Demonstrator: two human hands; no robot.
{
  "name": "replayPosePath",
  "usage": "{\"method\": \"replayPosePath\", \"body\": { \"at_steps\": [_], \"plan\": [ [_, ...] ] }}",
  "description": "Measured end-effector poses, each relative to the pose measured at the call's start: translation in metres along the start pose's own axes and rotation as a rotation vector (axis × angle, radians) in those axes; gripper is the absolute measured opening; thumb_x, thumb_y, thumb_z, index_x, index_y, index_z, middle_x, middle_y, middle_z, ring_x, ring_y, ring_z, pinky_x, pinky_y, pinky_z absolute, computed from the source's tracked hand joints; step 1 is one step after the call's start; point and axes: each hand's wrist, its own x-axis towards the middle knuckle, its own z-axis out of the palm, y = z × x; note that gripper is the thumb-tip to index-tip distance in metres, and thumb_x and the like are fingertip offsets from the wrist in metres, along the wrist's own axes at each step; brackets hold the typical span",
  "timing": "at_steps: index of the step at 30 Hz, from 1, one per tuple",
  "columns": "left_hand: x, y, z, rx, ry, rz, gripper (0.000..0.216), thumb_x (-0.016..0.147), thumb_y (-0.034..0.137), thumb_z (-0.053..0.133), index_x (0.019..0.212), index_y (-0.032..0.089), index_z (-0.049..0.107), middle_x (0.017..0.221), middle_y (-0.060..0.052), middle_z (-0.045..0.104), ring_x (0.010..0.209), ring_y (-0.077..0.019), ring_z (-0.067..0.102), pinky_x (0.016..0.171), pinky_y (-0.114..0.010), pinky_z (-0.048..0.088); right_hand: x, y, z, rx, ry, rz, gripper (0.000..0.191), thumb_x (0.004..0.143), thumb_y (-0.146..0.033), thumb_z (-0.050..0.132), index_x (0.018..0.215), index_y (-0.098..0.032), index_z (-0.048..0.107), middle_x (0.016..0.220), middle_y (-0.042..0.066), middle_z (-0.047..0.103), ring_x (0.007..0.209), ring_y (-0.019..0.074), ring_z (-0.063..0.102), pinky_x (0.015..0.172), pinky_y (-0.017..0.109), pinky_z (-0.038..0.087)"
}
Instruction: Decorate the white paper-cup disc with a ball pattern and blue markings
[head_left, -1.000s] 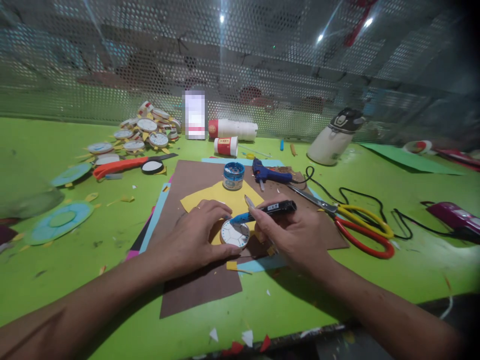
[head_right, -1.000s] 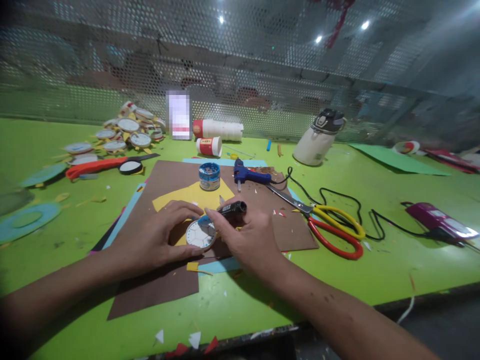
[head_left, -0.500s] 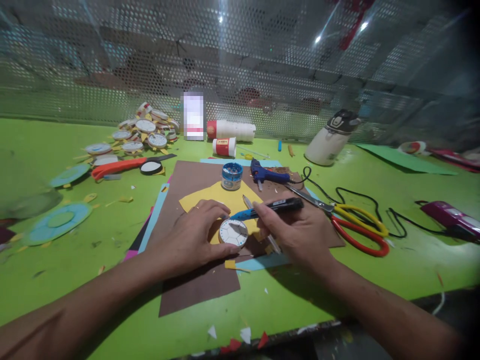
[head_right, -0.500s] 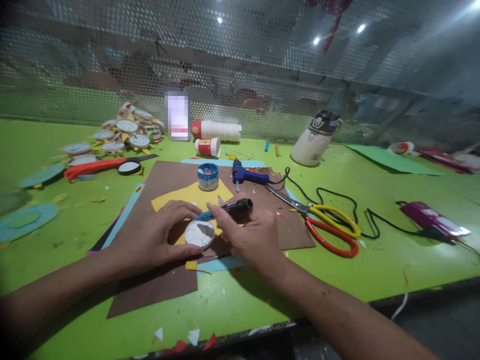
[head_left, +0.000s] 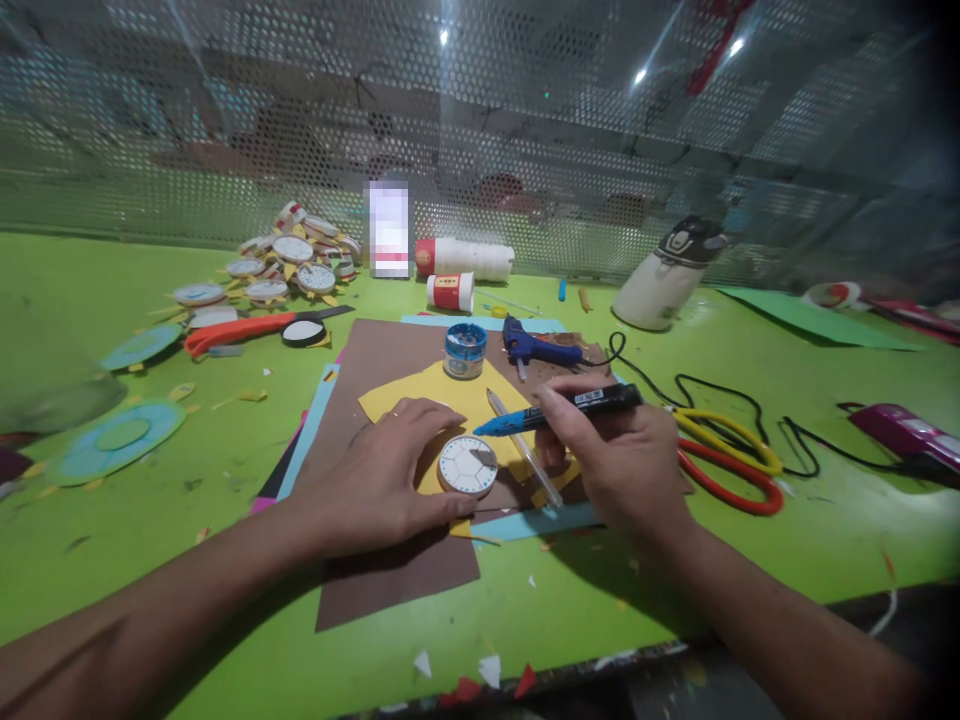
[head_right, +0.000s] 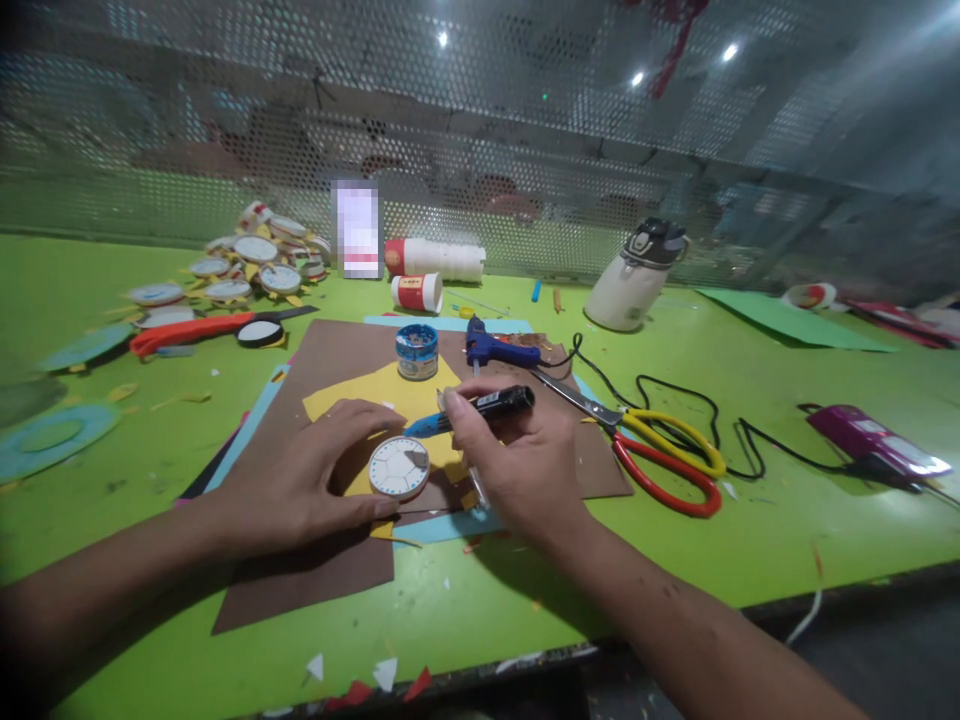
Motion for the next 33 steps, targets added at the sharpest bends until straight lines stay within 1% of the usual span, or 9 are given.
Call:
{"method": "replayPosePath", "body": {
  "at_steps": [2,6,10,14,17,19,23,27,33],
  "plan": [
    [0.000,-0.001,-0.002,-0.022,-0.015,0.016,0.063,0.074,0.046,0.073,0.127,0.016,0.057,0.130,-0.014,0.056,0.122,-0.0347,0.051,0.104,-0.054,0.041,0.001,-0.001,-0.001,0.041,-0.037,0.060,0.021,0.085,-0.038,0.070,0.086,-0.018,0.069,0.050,-0.005,0.059,0.043,0.0097,0.054,0.047,0.022,0.047],
    [-0.001,-0.003,-0.002,-0.064,-0.012,0.055,0.053,0.076,0.044,0.072,0.123,0.022,0.062,0.131,-0.011,0.057,0.123,-0.0332,0.051,0.105,-0.053,0.041,0.002,-0.005,-0.001,0.071,-0.145,0.192,0.025,0.083,-0.042,0.071,0.083,-0.018,0.068,0.049,-0.005,0.059,0.043,0.0097,0.054,0.044,0.021,0.046],
    [0.000,-0.007,0.002,-0.053,0.009,0.074,0.047,0.078,0.044,0.072,0.119,0.022,0.065,0.130,-0.011,0.057,0.123,-0.0333,0.052,0.104,-0.053,0.042,0.003,-0.005,-0.001,0.058,-0.229,0.249,0.023,0.083,-0.040,0.070,0.084,-0.017,0.069,0.051,-0.004,0.059,0.044,0.0094,0.054,0.043,0.020,0.045],
    [0.001,-0.010,0.004,-0.049,0.021,0.086,0.048,0.077,0.044,0.074,0.119,0.022,0.064,0.130,-0.011,0.057,0.122,-0.0329,0.052,0.103,-0.053,0.043,0.004,-0.002,-0.001,0.068,-0.271,0.212,0.019,0.083,-0.036,0.069,0.087,-0.018,0.068,0.057,-0.003,0.060,0.050,0.0102,0.056,0.045,0.020,0.046],
    [0.001,-0.010,0.004,-0.045,0.027,0.089,0.048,0.078,0.044,0.074,0.119,0.022,0.063,0.129,-0.011,0.058,0.121,-0.0323,0.052,0.102,-0.053,0.044,0.003,-0.003,0.001,0.079,-0.270,0.211,0.015,0.082,-0.032,0.068,0.087,-0.017,0.067,0.055,-0.004,0.058,0.049,0.0109,0.058,0.046,0.021,0.048],
    [0.001,-0.010,0.004,-0.047,0.032,0.093,0.046,0.078,0.043,0.074,0.118,0.022,0.063,0.128,-0.010,0.059,0.120,-0.0319,0.053,0.102,-0.052,0.044,0.001,-0.006,0.003,0.065,-0.272,0.213,0.012,0.082,-0.029,0.067,0.084,-0.018,0.066,0.053,-0.005,0.058,0.047,0.0111,0.058,0.046,0.021,0.049],
    [0.001,-0.008,0.004,-0.048,0.030,0.094,0.044,0.078,0.041,0.074,0.117,0.023,0.063,0.129,-0.009,0.059,0.120,-0.0318,0.053,0.101,-0.051,0.045,-0.001,-0.009,0.005,0.019,-0.293,0.184,0.010,0.082,-0.027,0.066,0.078,-0.018,0.064,0.053,-0.005,0.058,0.045,0.0103,0.057,0.042,0.019,0.047],
    [0.000,-0.008,0.004,-0.041,0.037,0.095,0.047,0.076,0.042,0.076,0.116,0.022,0.063,0.128,-0.010,0.059,0.121,-0.0326,0.053,0.102,-0.052,0.044,-0.001,-0.006,0.004,-0.019,-0.234,0.122,0.011,0.084,-0.028,0.066,0.080,-0.018,0.065,0.052,-0.005,0.059,0.044,0.0108,0.058,0.044,0.021,0.048],
    [0.001,-0.007,0.004,-0.028,0.036,0.085,0.047,0.075,0.043,0.077,0.114,0.020,0.063,0.127,-0.011,0.060,0.119,-0.0328,0.054,0.101,-0.053,0.045,-0.003,-0.005,0.002,-0.076,-0.210,0.125,0.013,0.087,-0.032,0.065,0.085,-0.019,0.065,0.053,-0.005,0.061,0.045,0.0115,0.061,0.045,0.021,0.049]
  ]
}}
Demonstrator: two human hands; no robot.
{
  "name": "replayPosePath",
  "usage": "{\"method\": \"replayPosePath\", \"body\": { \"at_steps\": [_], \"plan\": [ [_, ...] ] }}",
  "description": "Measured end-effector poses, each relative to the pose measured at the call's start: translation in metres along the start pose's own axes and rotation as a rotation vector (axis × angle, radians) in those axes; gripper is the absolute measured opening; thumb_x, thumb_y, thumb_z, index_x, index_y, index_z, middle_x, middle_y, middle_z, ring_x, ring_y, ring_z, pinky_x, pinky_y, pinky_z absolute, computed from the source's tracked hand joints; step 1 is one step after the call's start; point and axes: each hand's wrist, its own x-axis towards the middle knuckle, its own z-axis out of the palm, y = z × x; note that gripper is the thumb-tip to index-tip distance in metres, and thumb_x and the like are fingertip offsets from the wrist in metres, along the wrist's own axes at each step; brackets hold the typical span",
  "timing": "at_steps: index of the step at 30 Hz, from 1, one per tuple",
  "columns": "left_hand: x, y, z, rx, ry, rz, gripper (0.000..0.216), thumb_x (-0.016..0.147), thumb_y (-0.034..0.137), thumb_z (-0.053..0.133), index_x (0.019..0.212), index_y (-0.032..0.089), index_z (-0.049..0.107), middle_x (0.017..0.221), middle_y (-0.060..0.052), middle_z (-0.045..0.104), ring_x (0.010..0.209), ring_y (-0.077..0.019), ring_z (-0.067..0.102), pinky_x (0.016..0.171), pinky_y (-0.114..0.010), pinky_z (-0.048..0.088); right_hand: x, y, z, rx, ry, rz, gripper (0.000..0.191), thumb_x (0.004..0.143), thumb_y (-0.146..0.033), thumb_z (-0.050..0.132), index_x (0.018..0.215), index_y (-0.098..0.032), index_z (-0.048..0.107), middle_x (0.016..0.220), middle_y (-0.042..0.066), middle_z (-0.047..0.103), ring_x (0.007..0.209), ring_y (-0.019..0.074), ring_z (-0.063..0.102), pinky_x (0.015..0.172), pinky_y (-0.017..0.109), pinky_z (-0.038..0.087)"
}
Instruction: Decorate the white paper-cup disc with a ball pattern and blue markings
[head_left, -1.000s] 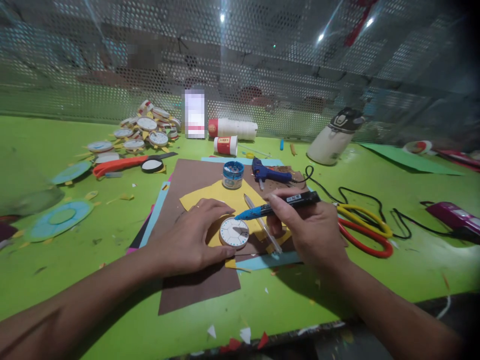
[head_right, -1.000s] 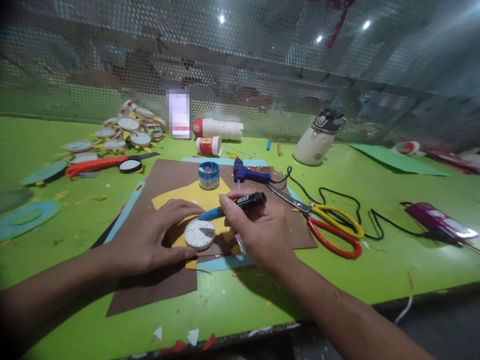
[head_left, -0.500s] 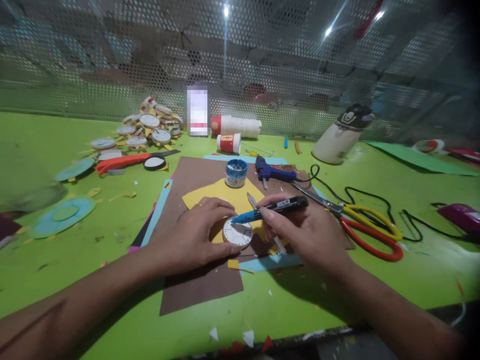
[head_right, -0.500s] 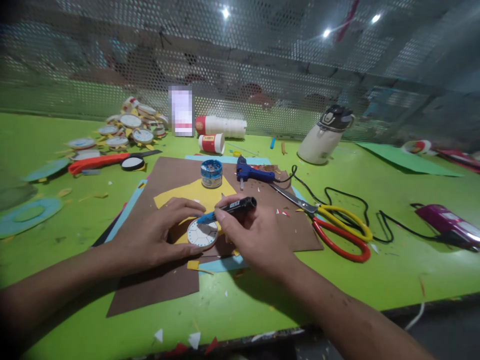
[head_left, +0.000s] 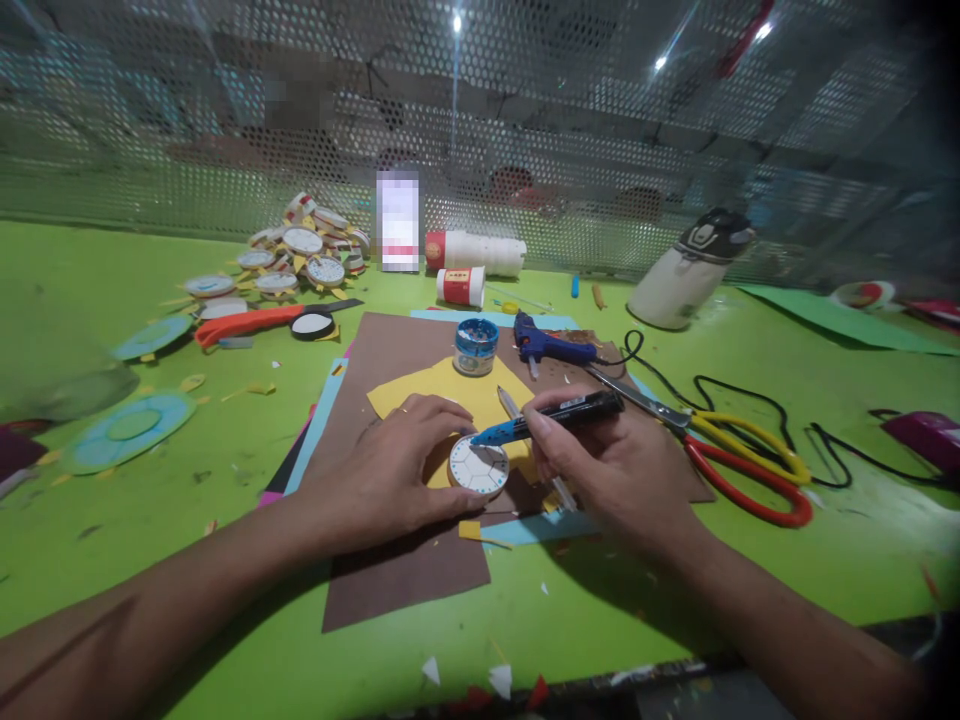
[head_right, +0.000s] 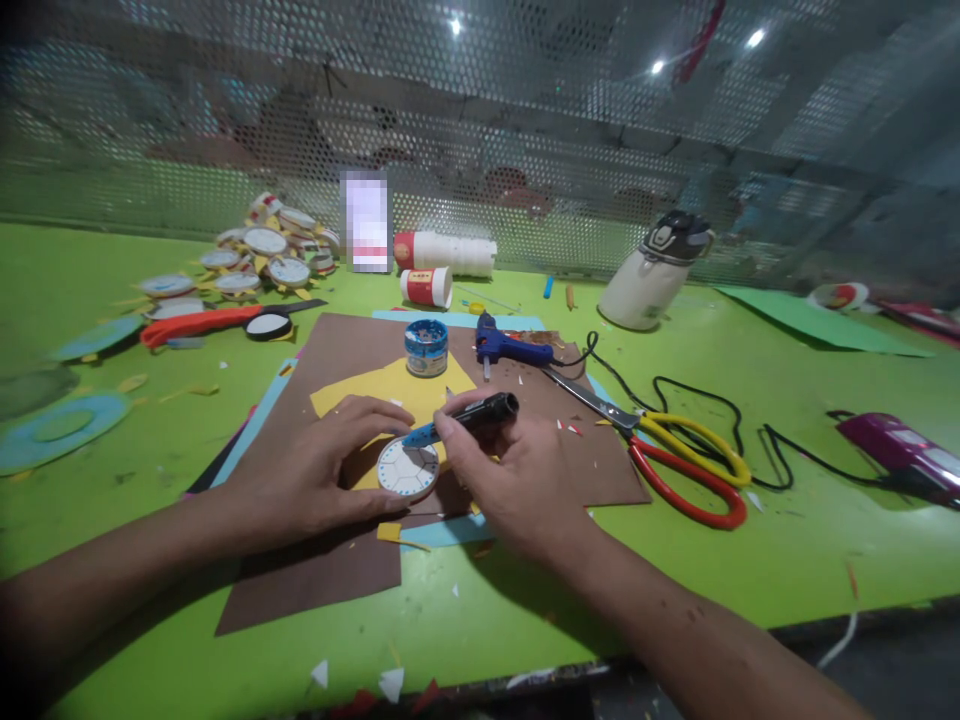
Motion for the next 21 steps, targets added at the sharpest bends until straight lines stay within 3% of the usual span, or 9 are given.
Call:
{"method": "replayPosePath", "body": {
  "at_steps": [11,21],
  "plan": [
    [0.0000,-0.0003,-0.0001,0.017,-0.011,0.010,0.044,0.078,0.041,0.075,0.116,0.022,0.062,0.129,-0.011,0.058,0.121,-0.0315,0.052,0.101,-0.051,0.045,0.0024,0.0017,0.0029,0.008,-0.065,-0.101,0.010,0.085,-0.027,0.065,0.080,-0.018,0.065,0.056,-0.004,0.059,0.049,0.0107,0.057,0.047,0.021,0.048],
    [-0.0009,0.0001,0.0007,0.014,0.013,0.036,0.043,0.078,0.040,0.075,0.115,0.022,0.063,0.127,-0.011,0.060,0.119,-0.0314,0.053,0.101,-0.050,0.045,0.0008,0.0030,0.0037,0.042,-0.087,-0.076,0.012,0.086,-0.029,0.065,0.083,-0.018,0.065,0.057,-0.004,0.058,0.048,0.0110,0.056,0.047,0.022,0.049]
  ]
}}
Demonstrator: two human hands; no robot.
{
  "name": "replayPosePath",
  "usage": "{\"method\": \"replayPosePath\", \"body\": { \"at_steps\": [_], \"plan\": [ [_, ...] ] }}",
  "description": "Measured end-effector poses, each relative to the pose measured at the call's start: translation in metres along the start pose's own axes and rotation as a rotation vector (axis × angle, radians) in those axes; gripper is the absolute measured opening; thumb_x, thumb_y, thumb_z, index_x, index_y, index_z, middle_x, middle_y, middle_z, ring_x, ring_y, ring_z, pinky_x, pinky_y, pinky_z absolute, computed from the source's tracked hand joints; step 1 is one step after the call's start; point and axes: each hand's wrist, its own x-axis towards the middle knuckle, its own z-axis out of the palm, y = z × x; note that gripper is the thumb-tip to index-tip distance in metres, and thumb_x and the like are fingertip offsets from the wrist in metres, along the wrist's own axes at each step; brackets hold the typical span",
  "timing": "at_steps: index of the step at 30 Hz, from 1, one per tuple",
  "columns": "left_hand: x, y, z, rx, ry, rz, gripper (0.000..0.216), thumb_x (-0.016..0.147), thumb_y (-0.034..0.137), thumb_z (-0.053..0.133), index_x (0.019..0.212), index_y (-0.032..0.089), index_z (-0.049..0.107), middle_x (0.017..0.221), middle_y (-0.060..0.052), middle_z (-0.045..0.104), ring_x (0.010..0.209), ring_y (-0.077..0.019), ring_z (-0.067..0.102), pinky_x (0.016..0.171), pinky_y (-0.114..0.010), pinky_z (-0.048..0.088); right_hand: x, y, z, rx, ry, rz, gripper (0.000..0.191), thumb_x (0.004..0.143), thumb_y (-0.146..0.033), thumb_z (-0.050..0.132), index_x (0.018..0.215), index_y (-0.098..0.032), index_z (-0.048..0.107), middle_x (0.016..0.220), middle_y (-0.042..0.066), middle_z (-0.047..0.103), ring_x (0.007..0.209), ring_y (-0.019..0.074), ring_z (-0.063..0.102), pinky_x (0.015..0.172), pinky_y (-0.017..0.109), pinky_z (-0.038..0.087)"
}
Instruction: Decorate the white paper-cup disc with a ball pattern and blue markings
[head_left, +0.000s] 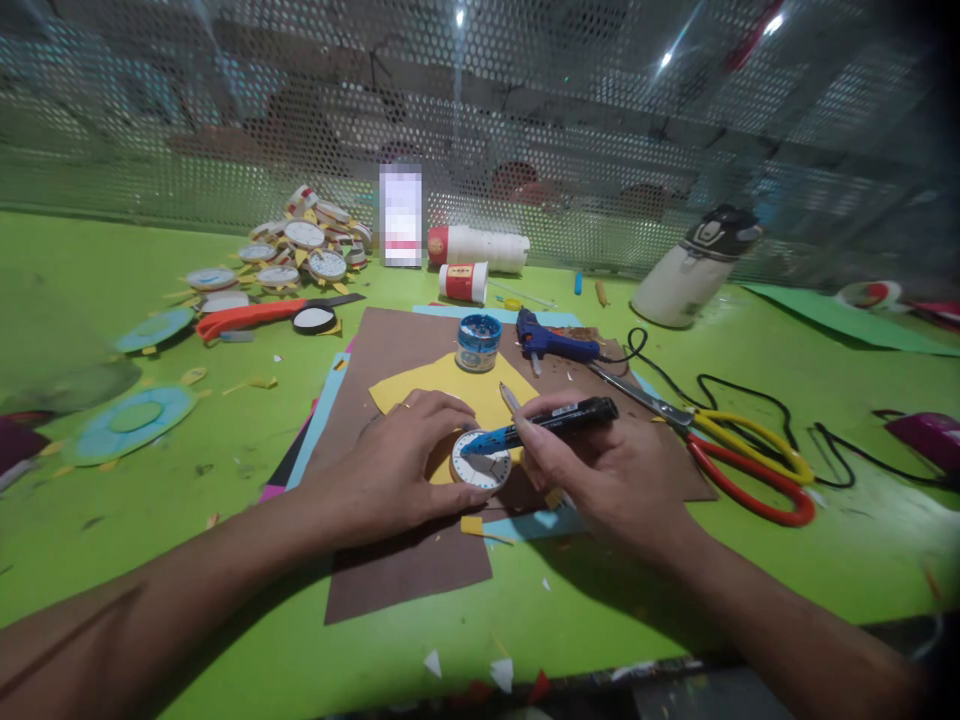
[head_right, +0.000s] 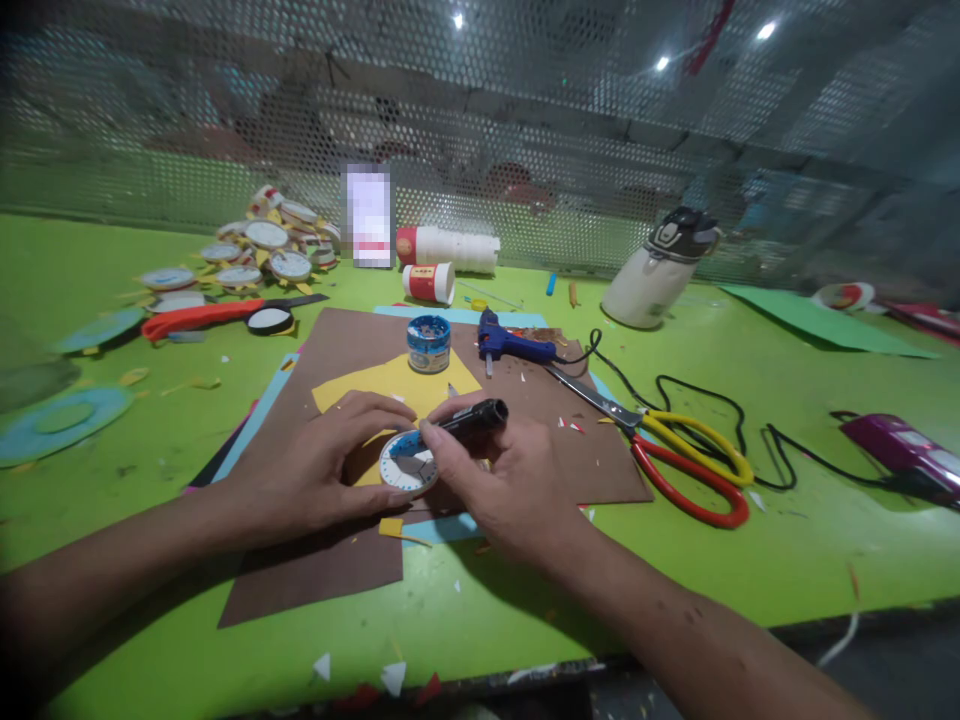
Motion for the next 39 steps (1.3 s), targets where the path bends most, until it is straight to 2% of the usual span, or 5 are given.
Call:
{"method": "replayPosePath", "body": {
  "at_steps": [21,26,31,35,39],
  "plan": [
    [0.001,0.001,-0.001,0.000,-0.010,-0.001,0.041,0.078,0.041,0.074,0.114,0.023,0.064,0.126,-0.011,0.061,0.119,-0.0320,0.054,0.100,-0.050,0.046,0.002,-0.004,0.000,-0.050,-0.013,-0.021,0.010,0.085,-0.027,0.065,0.079,-0.019,0.065,0.056,-0.005,0.061,0.045,0.0099,0.056,0.046,0.020,0.047],
    [0.002,0.002,-0.001,0.007,-0.012,-0.003,0.040,0.080,0.042,0.072,0.113,0.022,0.064,0.125,-0.011,0.061,0.117,-0.0317,0.054,0.099,-0.050,0.046,0.002,-0.004,0.000,-0.099,-0.025,-0.101,0.011,0.085,-0.027,0.067,0.078,-0.019,0.065,0.070,-0.001,0.071,0.054,0.0110,0.063,0.050,0.020,0.052],
    [0.003,0.002,-0.002,0.008,-0.019,-0.009,0.039,0.078,0.039,0.074,0.112,0.022,0.064,0.123,-0.010,0.062,0.116,-0.0319,0.055,0.098,-0.050,0.047,0.000,0.001,0.000,-0.121,-0.030,-0.128,0.009,0.085,-0.029,0.068,0.080,-0.022,0.065,0.070,-0.001,0.070,0.063,0.0150,0.068,0.056,0.024,0.057],
    [0.002,0.003,-0.002,0.015,-0.025,-0.018,0.040,0.078,0.040,0.073,0.112,0.020,0.065,0.124,-0.012,0.061,0.117,-0.0324,0.054,0.098,-0.051,0.047,-0.001,0.006,0.001,-0.099,0.009,-0.100,0.013,0.084,-0.033,0.070,0.079,-0.022,0.067,0.069,-0.001,0.070,0.060,0.0150,0.067,0.055,0.025,0.056],
    [0.002,0.004,-0.002,0.015,-0.034,-0.047,0.044,0.076,0.039,0.076,0.114,0.021,0.065,0.126,-0.011,0.061,0.119,-0.0329,0.054,0.100,-0.050,0.046,-0.003,0.005,0.001,0.007,0.143,-0.017,0.022,0.083,-0.041,0.071,0.078,-0.019,0.067,0.056,-0.003,0.063,0.047,0.0125,0.059,0.048,0.025,0.050]
  ]
}}
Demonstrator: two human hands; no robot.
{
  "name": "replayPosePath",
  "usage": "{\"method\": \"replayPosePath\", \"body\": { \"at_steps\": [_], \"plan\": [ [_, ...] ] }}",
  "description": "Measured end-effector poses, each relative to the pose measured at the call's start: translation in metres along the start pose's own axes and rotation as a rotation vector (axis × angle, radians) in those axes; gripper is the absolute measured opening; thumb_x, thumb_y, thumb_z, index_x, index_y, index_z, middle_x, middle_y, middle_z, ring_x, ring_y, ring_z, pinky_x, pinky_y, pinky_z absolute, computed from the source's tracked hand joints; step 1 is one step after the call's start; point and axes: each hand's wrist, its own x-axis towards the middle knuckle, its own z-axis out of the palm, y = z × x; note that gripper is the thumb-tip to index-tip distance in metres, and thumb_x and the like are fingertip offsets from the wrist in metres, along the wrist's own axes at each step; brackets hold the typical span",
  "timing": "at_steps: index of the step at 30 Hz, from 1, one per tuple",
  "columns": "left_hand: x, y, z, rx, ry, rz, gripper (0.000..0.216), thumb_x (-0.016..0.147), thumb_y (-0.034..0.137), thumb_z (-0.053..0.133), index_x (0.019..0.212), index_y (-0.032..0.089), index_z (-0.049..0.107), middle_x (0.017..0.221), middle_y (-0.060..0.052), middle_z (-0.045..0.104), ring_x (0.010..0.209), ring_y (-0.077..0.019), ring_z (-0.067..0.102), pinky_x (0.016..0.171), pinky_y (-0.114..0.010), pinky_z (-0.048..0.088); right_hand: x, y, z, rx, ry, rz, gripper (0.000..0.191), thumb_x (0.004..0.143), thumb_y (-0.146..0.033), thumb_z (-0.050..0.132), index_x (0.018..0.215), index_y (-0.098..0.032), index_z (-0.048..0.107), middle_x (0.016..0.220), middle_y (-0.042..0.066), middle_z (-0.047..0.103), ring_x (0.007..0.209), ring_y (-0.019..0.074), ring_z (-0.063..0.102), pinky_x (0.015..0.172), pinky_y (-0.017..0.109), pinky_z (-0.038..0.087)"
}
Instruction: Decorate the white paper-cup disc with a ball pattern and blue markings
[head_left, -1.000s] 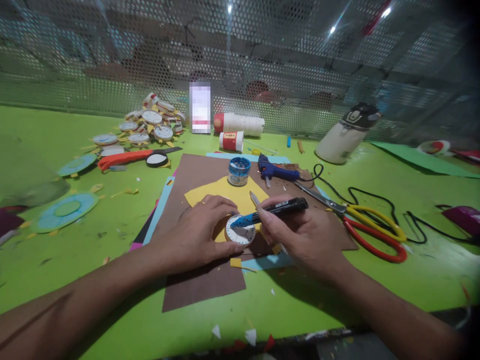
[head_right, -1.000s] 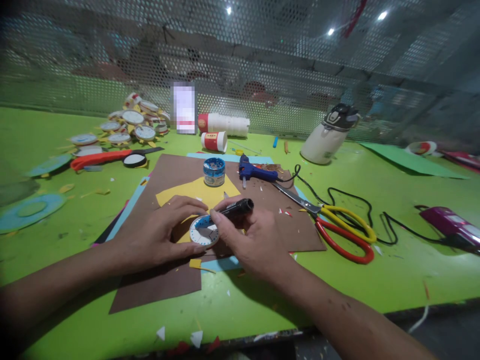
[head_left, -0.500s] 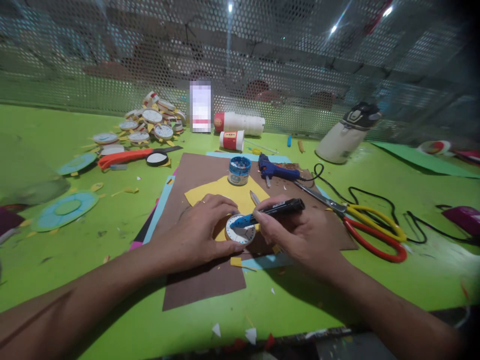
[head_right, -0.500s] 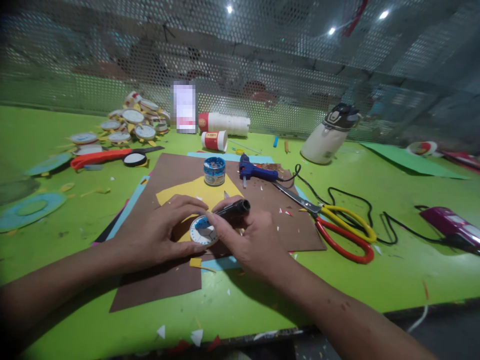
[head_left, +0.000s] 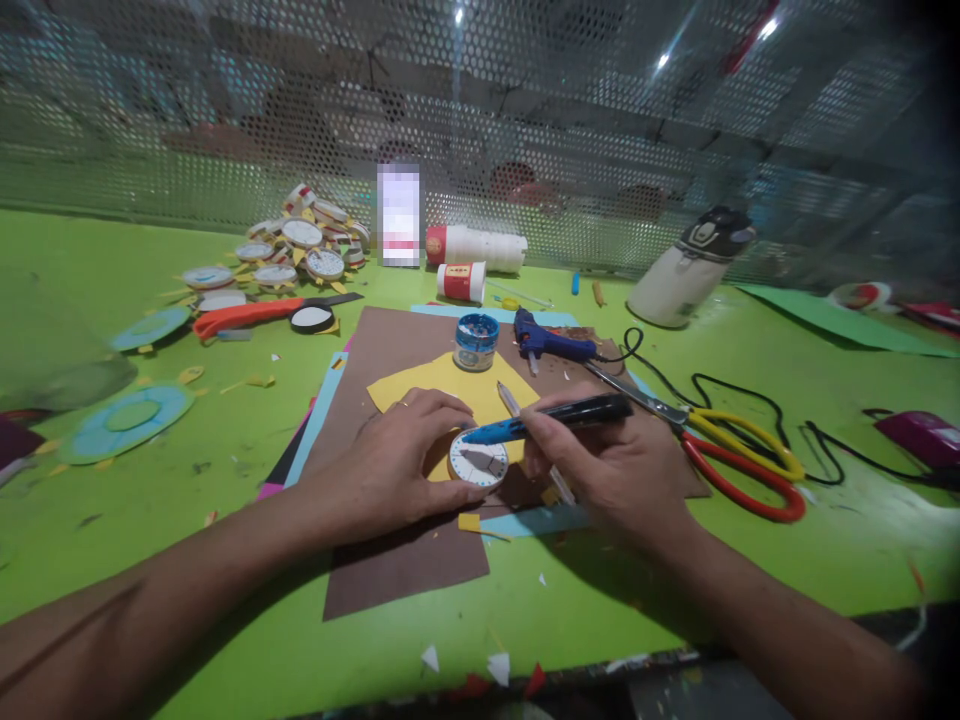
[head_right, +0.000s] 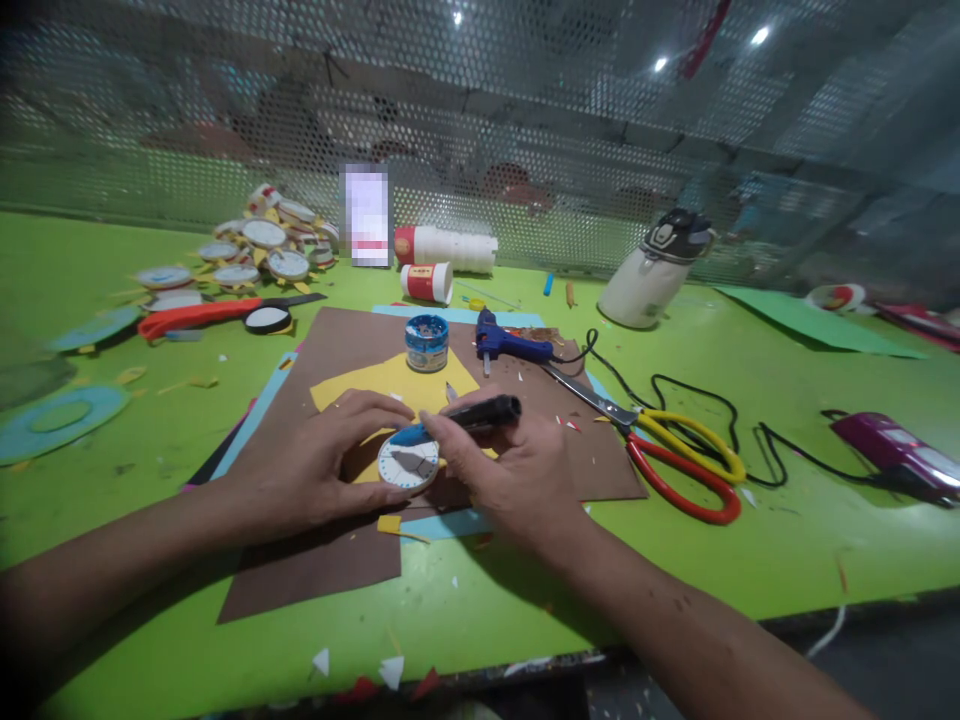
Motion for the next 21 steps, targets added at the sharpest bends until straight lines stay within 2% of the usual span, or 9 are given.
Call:
{"method": "replayPosePath", "body": {
  "at_steps": [3,7,10,14,21],
  "plan": [
    [0.000,0.000,0.000,-0.001,0.004,0.004,0.046,0.076,0.039,0.077,0.115,0.020,0.065,0.127,-0.011,0.060,0.120,-0.0332,0.053,0.101,-0.051,0.046,0.001,-0.004,-0.001,0.007,0.041,0.045,0.023,0.082,-0.041,0.072,0.077,-0.018,0.066,0.054,-0.004,0.061,0.046,0.0122,0.058,0.047,0.024,0.050],
    [0.000,-0.001,0.001,0.002,0.010,0.014,0.044,0.076,0.038,0.076,0.114,0.019,0.065,0.126,-0.012,0.060,0.119,-0.0334,0.054,0.101,-0.053,0.045,0.003,-0.005,-0.001,-0.048,-0.012,-0.008,0.021,0.081,-0.036,0.070,0.071,-0.018,0.066,0.052,-0.002,0.062,0.047,0.0124,0.060,0.049,0.023,0.052],
    [0.000,-0.003,0.002,0.006,0.007,0.024,0.045,0.077,0.039,0.076,0.115,0.019,0.064,0.127,-0.012,0.059,0.119,-0.0331,0.053,0.100,-0.052,0.045,0.003,0.000,0.002,-0.068,0.008,-0.061,0.020,0.081,-0.031,0.071,0.066,-0.019,0.066,0.054,-0.002,0.064,0.051,0.0125,0.063,0.052,0.021,0.054],
    [0.000,-0.003,0.002,0.010,0.009,0.024,0.045,0.077,0.039,0.076,0.116,0.019,0.064,0.127,-0.012,0.059,0.120,-0.0322,0.052,0.100,-0.051,0.044,0.003,0.006,0.005,-0.044,0.028,-0.113,0.017,0.081,-0.030,0.072,0.068,-0.019,0.069,0.055,-0.003,0.065,0.052,0.0123,0.064,0.052,0.020,0.054],
    [0.000,-0.003,0.003,0.009,0.008,0.028,0.046,0.077,0.037,0.076,0.117,0.020,0.063,0.127,-0.011,0.058,0.119,-0.0315,0.052,0.100,-0.050,0.044,0.002,0.009,0.004,0.024,-0.059,-0.018,0.020,0.083,-0.036,0.072,0.075,-0.018,0.069,0.054,-0.004,0.062,0.048,0.0101,0.059,0.048,0.020,0.050]
  ]
}}
